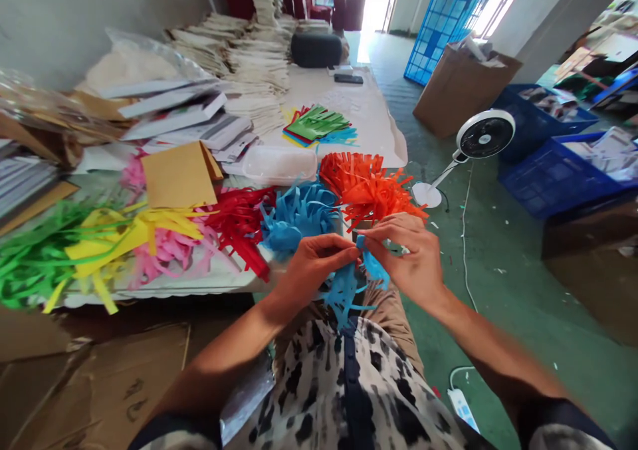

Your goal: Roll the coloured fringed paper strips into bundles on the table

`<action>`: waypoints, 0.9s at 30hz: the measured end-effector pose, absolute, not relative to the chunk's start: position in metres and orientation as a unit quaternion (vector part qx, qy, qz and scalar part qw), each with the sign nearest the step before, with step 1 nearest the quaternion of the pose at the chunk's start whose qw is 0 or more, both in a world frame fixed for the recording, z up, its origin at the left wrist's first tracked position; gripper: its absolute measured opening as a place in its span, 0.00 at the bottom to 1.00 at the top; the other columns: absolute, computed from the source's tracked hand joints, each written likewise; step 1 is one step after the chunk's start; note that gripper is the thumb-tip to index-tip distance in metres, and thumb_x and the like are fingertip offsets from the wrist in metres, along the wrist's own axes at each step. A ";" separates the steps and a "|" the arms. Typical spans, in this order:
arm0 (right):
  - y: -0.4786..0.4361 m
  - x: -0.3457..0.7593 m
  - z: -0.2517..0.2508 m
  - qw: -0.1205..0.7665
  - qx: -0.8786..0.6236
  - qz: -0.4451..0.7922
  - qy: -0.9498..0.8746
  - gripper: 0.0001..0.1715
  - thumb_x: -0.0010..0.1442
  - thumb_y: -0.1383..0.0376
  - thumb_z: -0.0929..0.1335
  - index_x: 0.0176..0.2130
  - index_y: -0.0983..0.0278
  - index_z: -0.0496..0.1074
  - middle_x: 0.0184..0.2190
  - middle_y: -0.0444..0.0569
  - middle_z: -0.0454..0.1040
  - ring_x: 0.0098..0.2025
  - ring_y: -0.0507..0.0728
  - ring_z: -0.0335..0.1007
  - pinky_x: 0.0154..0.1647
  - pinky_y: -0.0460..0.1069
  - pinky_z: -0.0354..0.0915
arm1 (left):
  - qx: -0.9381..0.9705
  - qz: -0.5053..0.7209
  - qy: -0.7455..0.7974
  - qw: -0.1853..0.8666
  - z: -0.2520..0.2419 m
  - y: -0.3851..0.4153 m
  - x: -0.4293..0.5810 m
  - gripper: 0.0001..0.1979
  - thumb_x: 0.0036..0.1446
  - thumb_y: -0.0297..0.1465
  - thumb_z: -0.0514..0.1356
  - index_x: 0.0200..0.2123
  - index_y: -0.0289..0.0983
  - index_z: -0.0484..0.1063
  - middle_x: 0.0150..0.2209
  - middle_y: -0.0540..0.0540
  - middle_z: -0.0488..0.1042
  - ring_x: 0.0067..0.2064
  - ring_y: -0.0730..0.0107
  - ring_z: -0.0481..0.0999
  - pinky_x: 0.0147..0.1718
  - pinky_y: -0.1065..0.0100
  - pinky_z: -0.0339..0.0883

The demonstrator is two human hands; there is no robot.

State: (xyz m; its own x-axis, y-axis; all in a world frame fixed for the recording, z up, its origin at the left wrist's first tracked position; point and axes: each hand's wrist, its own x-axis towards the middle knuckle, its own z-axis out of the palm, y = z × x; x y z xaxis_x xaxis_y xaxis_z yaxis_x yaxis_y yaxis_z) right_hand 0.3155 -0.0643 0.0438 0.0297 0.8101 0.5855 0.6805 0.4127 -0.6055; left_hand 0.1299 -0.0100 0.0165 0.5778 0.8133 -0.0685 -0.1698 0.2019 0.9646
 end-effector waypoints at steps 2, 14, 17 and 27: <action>-0.058 0.312 0.048 0.512 -0.535 0.145 -0.656 0.07 0.66 0.64 0.73 0.35 0.55 0.82 0.33 0.43 0.83 0.38 0.56 0.78 0.43 0.55 0.71 | 0.540 0.395 0.283 0.687 0.017 -0.007 0.138 0.12 0.53 0.40 0.76 0.31 0.38 0.83 0.41 0.46 0.82 0.43 0.67 0.78 0.43 0.67 0.72; -0.068 0.306 0.025 0.404 -0.508 0.332 -0.684 0.12 0.73 0.60 0.65 0.39 0.61 0.75 0.33 0.44 0.76 0.35 0.53 0.70 0.37 0.48 0.66 | 0.549 0.540 0.297 0.565 0.024 0.010 0.141 0.12 0.57 0.40 0.73 0.30 0.41 0.78 0.35 0.49 0.78 0.44 0.65 0.79 0.49 0.62 0.74; -0.082 0.312 0.011 0.288 -0.479 0.302 -0.772 0.17 0.72 0.67 0.63 0.30 0.61 0.70 0.27 0.43 0.72 0.31 0.53 0.67 0.38 0.49 0.65 | 0.496 0.559 0.297 0.594 0.031 0.012 0.133 0.14 0.57 0.41 0.73 0.31 0.40 0.75 0.35 0.50 0.79 0.44 0.65 0.82 0.49 0.62 0.75; -0.075 0.326 0.060 0.451 -0.548 0.176 -0.682 0.13 0.68 0.65 0.70 0.51 0.54 0.78 0.46 0.46 0.83 0.48 0.58 0.79 0.51 0.55 0.72 | 0.586 0.460 0.268 0.611 0.025 -0.018 0.122 0.06 0.62 0.33 0.70 0.34 0.38 0.79 0.38 0.48 0.77 0.42 0.70 0.79 0.42 0.69 0.73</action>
State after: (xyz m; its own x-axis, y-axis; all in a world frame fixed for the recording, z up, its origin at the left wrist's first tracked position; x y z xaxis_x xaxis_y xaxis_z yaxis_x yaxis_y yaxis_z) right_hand 0.3263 -0.0755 0.0599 0.0076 0.9064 0.4223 0.5894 0.3371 -0.7342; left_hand 0.1221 -0.0184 0.0249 0.4322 0.8765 0.2118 -0.2487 -0.1099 0.9623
